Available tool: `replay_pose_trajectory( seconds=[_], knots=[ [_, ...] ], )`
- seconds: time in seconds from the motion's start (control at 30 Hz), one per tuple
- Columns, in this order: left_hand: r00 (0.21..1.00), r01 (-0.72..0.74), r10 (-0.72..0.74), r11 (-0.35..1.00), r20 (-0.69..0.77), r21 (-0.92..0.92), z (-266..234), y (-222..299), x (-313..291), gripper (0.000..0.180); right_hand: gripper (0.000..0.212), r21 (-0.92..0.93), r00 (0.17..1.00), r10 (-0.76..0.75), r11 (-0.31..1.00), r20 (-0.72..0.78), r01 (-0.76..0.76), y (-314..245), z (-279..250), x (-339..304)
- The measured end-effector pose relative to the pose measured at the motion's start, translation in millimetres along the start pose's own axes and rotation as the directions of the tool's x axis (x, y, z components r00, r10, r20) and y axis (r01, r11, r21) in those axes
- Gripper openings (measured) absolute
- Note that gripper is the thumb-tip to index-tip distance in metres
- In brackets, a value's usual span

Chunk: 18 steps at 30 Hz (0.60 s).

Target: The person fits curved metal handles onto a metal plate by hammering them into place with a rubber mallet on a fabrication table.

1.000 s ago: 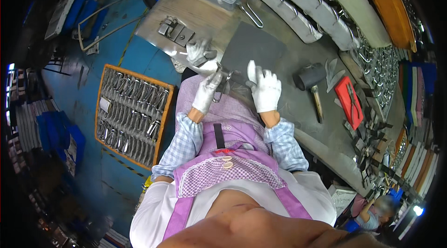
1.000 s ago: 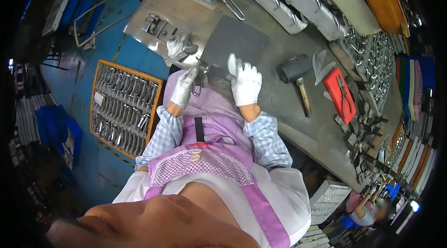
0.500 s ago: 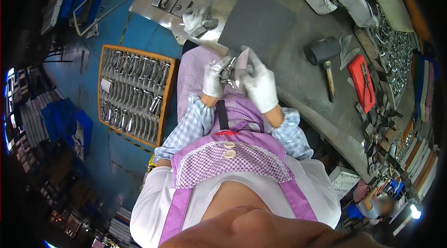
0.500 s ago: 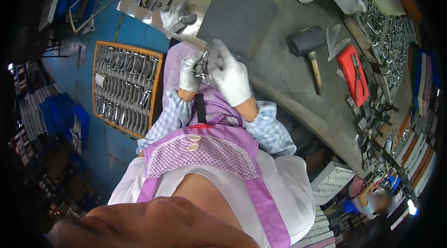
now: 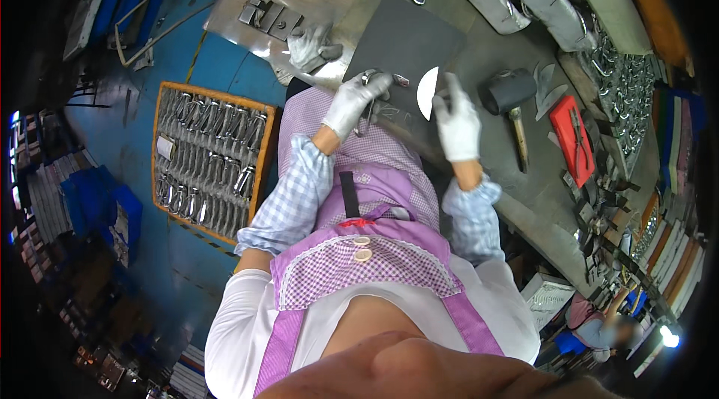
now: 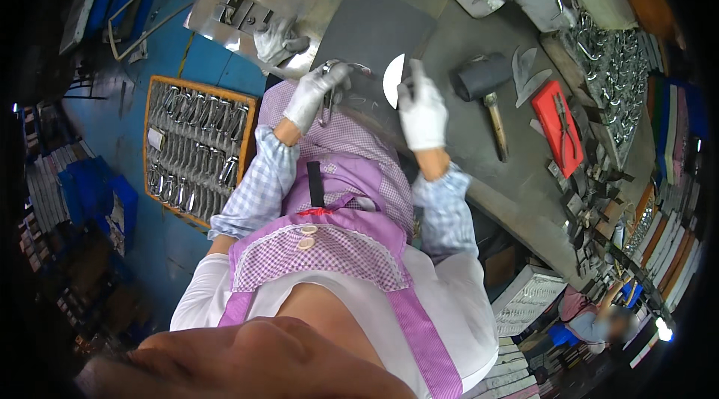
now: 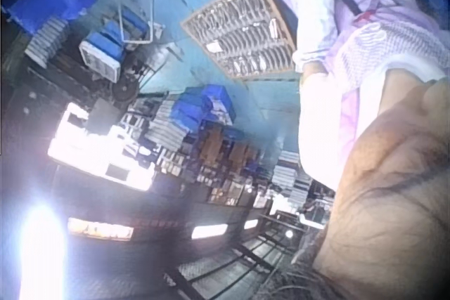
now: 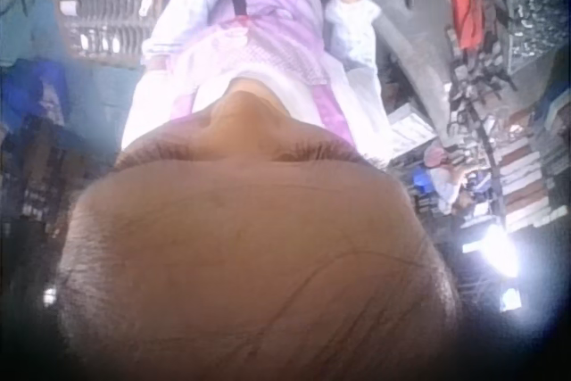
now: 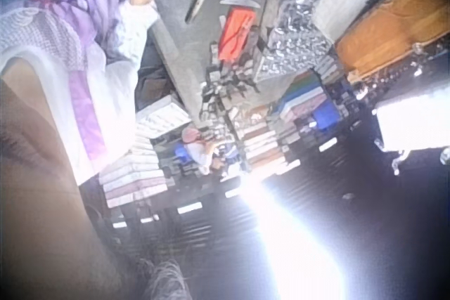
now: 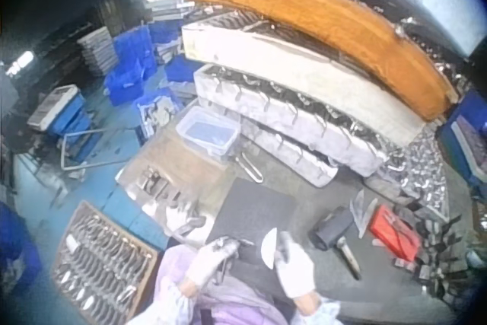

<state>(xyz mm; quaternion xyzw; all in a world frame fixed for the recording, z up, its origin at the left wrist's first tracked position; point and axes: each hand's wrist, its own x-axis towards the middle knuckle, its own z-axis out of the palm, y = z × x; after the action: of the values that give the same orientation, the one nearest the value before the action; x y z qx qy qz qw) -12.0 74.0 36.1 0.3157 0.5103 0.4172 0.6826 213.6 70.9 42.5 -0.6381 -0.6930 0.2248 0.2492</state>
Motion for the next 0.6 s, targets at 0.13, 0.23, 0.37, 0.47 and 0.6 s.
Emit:
replay_pose_trajectory(
  seconds=[0.13,0.23,0.37,0.47,0.6],
  knots=[
    [0.956,-0.023,0.224,0.701,-0.189,0.713,-1,4,-10,0.051,0.051,-0.262,0.811,-0.021,0.951,-0.584,-0.165,83,-47,-28],
    [0.964,-0.096,0.204,0.865,-0.170,0.492,-7,1,-17,0.042,0.055,-0.609,0.903,0.060,0.718,-0.426,-0.336,98,-47,-24],
    [0.969,-0.218,0.222,0.572,0.106,0.791,-4,-11,6,0.037,0.043,0.373,0.827,0.554,0.791,-0.100,-0.485,41,-60,6],
    [0.983,-0.010,0.080,0.919,-0.163,0.394,2,-27,27,0.031,0.040,0.687,0.955,0.225,0.664,0.195,-0.296,-22,-99,1],
    [0.981,0.088,-0.016,0.925,-0.194,0.370,-1,-42,24,0.030,0.051,0.539,0.975,-0.195,0.813,-0.102,0.219,-55,-91,-9]
  ],
)
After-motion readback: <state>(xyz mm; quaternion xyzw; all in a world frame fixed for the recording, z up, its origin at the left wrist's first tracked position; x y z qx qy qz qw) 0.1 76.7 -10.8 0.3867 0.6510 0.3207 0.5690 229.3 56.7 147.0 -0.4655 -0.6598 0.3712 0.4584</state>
